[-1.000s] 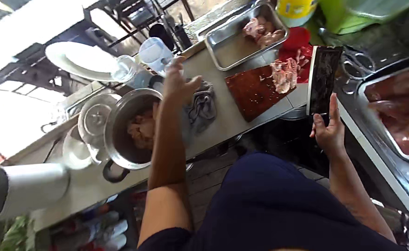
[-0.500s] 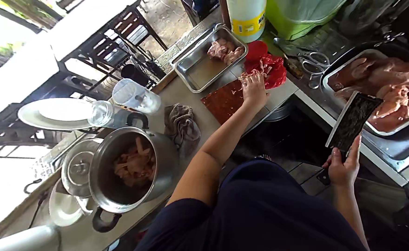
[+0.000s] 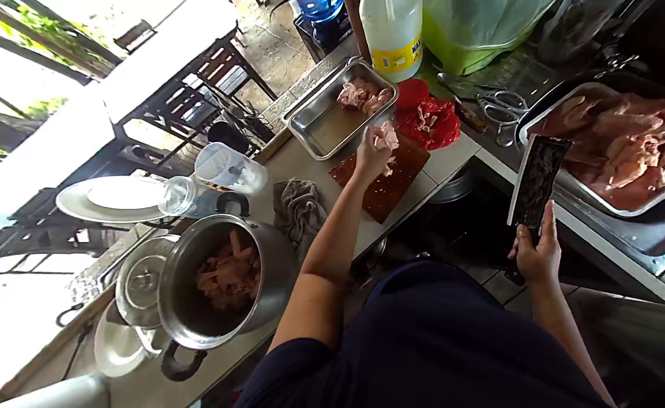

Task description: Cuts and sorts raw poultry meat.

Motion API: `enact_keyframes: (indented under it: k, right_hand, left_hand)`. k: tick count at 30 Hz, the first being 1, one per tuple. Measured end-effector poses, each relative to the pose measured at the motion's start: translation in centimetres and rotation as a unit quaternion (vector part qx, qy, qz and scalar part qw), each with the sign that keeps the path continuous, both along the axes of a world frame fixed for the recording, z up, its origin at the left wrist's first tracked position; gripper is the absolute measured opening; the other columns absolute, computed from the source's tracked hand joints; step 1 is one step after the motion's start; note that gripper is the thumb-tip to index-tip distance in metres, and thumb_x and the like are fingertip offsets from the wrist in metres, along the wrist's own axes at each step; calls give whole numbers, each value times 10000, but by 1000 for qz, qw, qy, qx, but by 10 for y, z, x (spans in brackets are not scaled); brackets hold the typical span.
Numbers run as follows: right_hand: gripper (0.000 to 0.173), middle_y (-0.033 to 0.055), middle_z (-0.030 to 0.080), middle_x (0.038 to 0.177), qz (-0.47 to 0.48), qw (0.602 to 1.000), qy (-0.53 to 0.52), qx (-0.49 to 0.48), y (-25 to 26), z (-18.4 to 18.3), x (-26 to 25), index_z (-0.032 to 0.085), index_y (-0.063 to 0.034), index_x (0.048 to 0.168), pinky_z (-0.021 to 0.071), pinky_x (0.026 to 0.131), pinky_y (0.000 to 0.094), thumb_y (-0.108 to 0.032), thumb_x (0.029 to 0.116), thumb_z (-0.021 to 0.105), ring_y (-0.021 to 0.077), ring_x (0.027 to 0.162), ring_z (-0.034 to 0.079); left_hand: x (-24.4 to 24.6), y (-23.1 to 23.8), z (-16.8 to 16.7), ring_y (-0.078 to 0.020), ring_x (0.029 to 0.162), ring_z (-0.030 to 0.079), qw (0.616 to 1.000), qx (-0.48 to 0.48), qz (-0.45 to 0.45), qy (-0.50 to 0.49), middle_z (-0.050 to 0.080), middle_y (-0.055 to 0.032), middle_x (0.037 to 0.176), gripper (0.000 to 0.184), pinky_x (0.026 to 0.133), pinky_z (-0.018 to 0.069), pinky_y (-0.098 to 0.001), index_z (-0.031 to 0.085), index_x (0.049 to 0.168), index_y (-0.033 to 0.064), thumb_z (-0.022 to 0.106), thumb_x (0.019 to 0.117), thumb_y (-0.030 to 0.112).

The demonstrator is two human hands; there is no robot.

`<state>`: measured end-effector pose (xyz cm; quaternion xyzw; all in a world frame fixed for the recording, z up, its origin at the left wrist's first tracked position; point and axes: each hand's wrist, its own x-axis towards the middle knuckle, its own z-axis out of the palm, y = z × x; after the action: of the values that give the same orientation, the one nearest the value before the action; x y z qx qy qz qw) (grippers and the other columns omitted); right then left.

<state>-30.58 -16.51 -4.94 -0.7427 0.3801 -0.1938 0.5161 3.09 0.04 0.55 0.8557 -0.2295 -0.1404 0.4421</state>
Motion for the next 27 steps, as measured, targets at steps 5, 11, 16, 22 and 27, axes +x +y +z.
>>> enact_keyframes:
  k: [5,11,16,22,27]
  right_hand:
    - [667,99,582,835,39,999,-3,1,3,3,14,119,-39,1641,468,493,195,-145,1080,464,10,502,484]
    - [678,129,617,824,126,992,4,-28,6,-3,29,118,-80,1653,528,537,290,-200,1083,463,99,544,559]
    - [669,147,652,768,191,978,19,-86,15,-1,53,169,-164,1663,555,557,401,-223,1077,488,197,544,610]
    - [659,142,637,700,219,970,37,-98,24,9,61,179,-234,1666,535,539,425,-265,1085,488,211,511,588]
    - [658,138,645,769,178,979,7,-103,24,0,36,191,-164,1659,548,544,379,-242,1076,486,174,534,596]
  left_hand:
    - [6,33,13,-122,809,651,929,-247,19,273,631,-34,1000,338,722,580,-320,457,1361,128,444,1026,90]
    - [8,56,-9,-262,1162,639,991,-15,56,117,618,-223,1324,491,994,521,-438,442,1453,-18,593,1023,166]
    - [3,63,-21,-337,1279,574,998,34,21,43,571,-250,1379,625,1082,478,-490,494,1436,9,765,883,115]
    - [41,16,19,-354,1290,584,987,151,-47,38,547,-241,1440,691,1063,494,-516,350,1558,57,666,949,136]
    - [78,-23,42,-337,1301,558,907,335,-246,67,567,-197,1433,598,1077,438,-549,536,1456,98,754,900,87]
